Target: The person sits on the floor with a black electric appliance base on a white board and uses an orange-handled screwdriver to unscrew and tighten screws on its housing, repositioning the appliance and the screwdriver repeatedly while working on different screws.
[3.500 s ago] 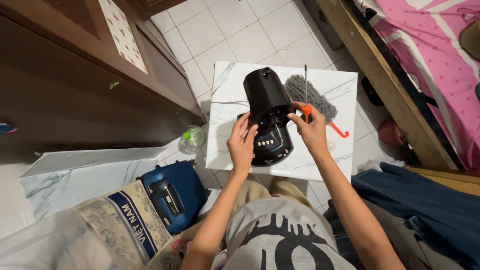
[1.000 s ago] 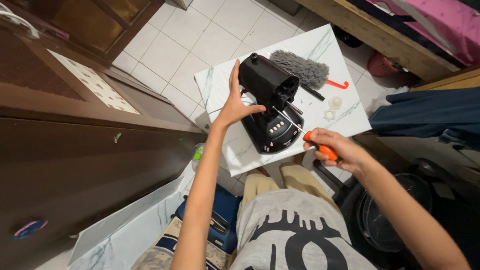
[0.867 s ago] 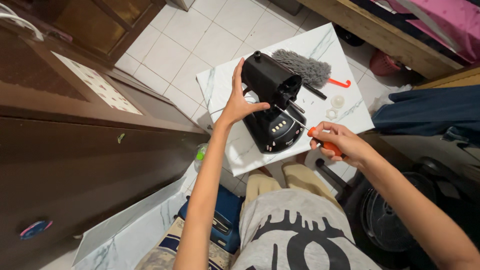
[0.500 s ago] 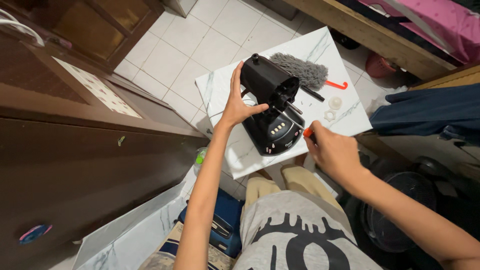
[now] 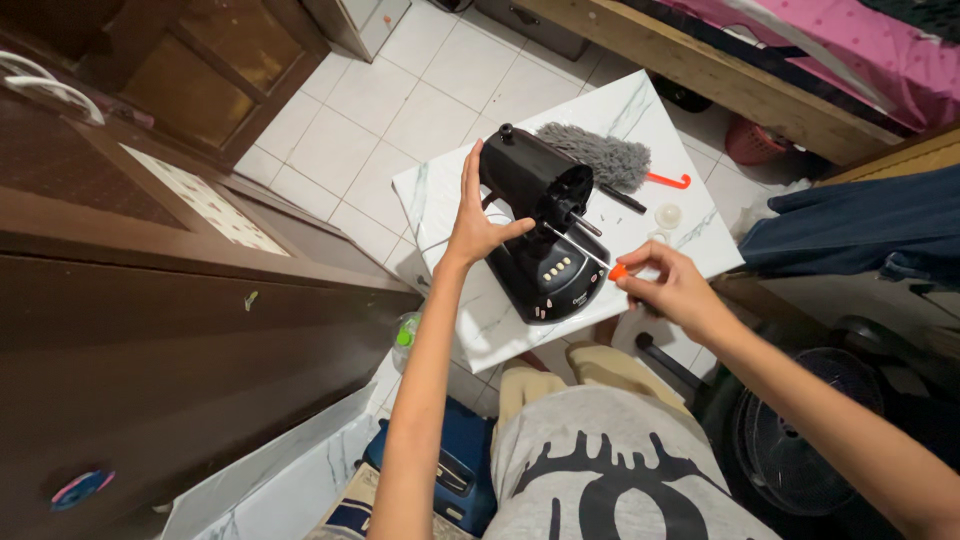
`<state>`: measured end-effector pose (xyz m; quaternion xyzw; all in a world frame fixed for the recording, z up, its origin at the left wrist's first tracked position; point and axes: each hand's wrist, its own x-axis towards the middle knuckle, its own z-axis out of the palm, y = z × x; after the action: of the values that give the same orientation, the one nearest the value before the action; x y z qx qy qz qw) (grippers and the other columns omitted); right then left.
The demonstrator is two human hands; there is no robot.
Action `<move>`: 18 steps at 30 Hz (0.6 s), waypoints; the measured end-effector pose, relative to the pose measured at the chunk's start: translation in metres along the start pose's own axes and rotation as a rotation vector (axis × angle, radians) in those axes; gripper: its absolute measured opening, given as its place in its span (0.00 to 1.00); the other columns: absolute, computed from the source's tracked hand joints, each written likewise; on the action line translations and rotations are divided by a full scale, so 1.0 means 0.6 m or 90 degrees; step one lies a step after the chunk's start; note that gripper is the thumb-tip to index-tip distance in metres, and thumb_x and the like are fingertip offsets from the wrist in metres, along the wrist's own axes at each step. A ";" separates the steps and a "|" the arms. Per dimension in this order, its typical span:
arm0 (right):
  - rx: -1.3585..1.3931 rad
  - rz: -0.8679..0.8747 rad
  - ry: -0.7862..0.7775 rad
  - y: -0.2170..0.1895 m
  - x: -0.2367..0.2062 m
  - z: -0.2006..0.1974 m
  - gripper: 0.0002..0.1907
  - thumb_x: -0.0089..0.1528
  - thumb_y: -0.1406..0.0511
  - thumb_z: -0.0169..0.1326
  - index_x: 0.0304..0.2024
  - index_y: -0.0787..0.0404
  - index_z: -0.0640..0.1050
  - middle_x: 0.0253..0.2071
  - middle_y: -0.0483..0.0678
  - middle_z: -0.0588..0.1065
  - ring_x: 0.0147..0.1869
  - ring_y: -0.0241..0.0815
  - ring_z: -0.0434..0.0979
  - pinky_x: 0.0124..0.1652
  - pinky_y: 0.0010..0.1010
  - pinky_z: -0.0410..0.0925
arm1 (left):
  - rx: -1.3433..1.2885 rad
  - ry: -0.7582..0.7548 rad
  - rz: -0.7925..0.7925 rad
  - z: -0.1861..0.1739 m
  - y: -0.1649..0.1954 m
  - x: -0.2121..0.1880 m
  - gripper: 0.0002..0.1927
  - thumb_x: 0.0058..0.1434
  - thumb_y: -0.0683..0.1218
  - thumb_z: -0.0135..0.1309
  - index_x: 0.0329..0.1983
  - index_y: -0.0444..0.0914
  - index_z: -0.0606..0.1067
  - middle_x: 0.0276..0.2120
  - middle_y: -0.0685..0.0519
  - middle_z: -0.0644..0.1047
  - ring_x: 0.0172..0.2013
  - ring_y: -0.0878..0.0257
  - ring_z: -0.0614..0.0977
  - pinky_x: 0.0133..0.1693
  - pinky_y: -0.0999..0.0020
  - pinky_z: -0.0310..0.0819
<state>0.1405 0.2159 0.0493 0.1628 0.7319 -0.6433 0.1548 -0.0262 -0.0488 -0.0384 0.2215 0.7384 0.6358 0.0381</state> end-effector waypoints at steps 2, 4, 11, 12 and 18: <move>-0.472 -0.360 0.185 -0.018 -0.033 0.016 0.11 0.61 0.67 0.60 0.45 0.55 0.76 0.39 0.42 0.78 0.32 0.39 0.79 0.30 0.31 0.70 | -0.011 0.003 -0.007 0.000 0.000 0.001 0.70 0.44 0.55 0.76 0.81 0.42 0.42 0.77 0.43 0.49 0.76 0.48 0.57 0.67 0.54 0.71; -0.607 -0.414 0.188 -0.041 -0.047 0.029 0.13 0.59 0.67 0.61 0.46 0.52 0.76 0.37 0.45 0.75 0.34 0.45 0.78 0.31 0.35 0.69 | 0.016 0.009 0.012 0.001 -0.003 -0.002 0.71 0.45 0.54 0.77 0.81 0.41 0.41 0.78 0.42 0.48 0.77 0.48 0.55 0.69 0.53 0.65; -0.609 -0.361 0.197 -0.088 -0.056 0.035 0.11 0.59 0.67 0.61 0.42 0.55 0.74 0.37 0.45 0.75 0.31 0.49 0.77 0.30 0.38 0.68 | -0.134 0.296 -0.042 0.072 -0.010 -0.115 0.45 0.61 0.45 0.64 0.77 0.36 0.52 0.73 0.41 0.56 0.70 0.54 0.64 0.63 0.60 0.69; -0.602 -0.364 0.194 -0.090 -0.056 0.034 0.11 0.58 0.67 0.61 0.42 0.55 0.74 0.37 0.45 0.74 0.32 0.49 0.78 0.30 0.38 0.68 | -0.189 0.371 -0.122 0.094 -0.003 -0.143 0.33 0.68 0.45 0.61 0.71 0.31 0.60 0.61 0.38 0.65 0.57 0.52 0.71 0.57 0.61 0.72; -0.600 -0.346 0.180 -0.089 -0.059 0.040 0.10 0.58 0.68 0.60 0.40 0.57 0.73 0.37 0.46 0.74 0.32 0.49 0.78 0.30 0.38 0.68 | -0.588 0.072 -0.374 0.197 0.059 -0.202 0.25 0.72 0.54 0.48 0.58 0.28 0.73 0.52 0.41 0.81 0.51 0.58 0.85 0.50 0.67 0.81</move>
<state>0.1493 0.1842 0.1093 -0.0340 0.9695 -0.2352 -0.0601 0.1327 0.0183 -0.0540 -0.0684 0.4141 0.8674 0.2672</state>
